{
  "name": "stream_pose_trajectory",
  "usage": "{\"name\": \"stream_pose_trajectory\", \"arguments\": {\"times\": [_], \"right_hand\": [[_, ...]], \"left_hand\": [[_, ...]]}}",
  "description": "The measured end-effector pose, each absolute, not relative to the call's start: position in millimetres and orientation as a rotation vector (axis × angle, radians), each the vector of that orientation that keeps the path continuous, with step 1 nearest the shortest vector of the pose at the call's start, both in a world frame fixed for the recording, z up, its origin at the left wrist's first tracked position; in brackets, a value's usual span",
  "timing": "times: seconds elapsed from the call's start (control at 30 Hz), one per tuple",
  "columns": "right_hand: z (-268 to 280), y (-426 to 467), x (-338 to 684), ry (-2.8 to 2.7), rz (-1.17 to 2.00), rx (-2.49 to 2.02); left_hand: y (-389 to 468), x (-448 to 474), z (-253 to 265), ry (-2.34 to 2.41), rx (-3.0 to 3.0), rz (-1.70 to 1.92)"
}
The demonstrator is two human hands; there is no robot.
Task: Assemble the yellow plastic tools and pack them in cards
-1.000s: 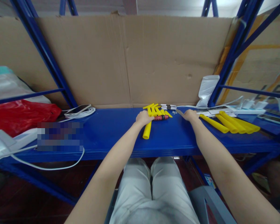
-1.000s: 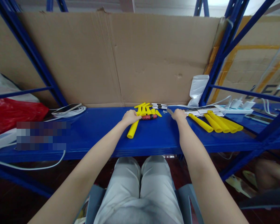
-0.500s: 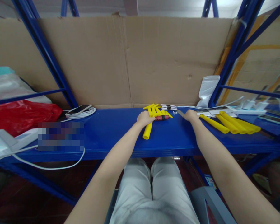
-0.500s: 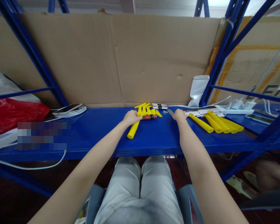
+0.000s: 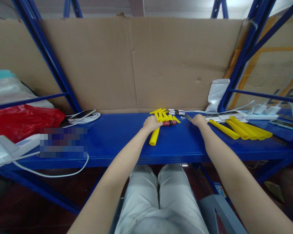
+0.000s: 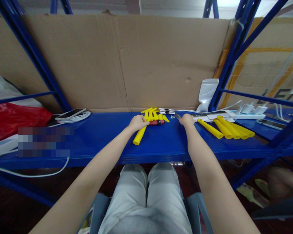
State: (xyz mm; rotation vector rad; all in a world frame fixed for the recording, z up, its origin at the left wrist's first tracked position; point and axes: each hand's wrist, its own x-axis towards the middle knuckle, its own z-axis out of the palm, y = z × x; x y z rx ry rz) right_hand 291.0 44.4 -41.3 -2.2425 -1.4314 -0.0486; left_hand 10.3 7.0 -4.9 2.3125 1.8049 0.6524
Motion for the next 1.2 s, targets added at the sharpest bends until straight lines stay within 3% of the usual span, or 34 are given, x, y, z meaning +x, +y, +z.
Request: {"name": "stream_pose_trajectory", "arguments": {"times": [0.4, 0.67, 0.9, 1.2], "right_hand": [[-18.6, 19.8, 268.5, -1.362, -0.022, -2.298], [-7.3, 20.8, 260.1, -1.342, -0.178, -1.926], [-9.4, 23.1, 232.8, -1.438, 0.345, -1.345], [-7.1, 12.6, 211.3, -1.394, 0.778, -1.25]], "left_hand": [[8.1, 12.4, -6.3, 1.792, 2.353, 0.716], [1.8, 16.8, -3.3, 1.744, 2.349, 0.796], [-7.9, 18.7, 2.1, 1.671, 2.403, 0.825], [-4.3, 17.3, -3.0, 1.703, 2.426, 0.797]]}}
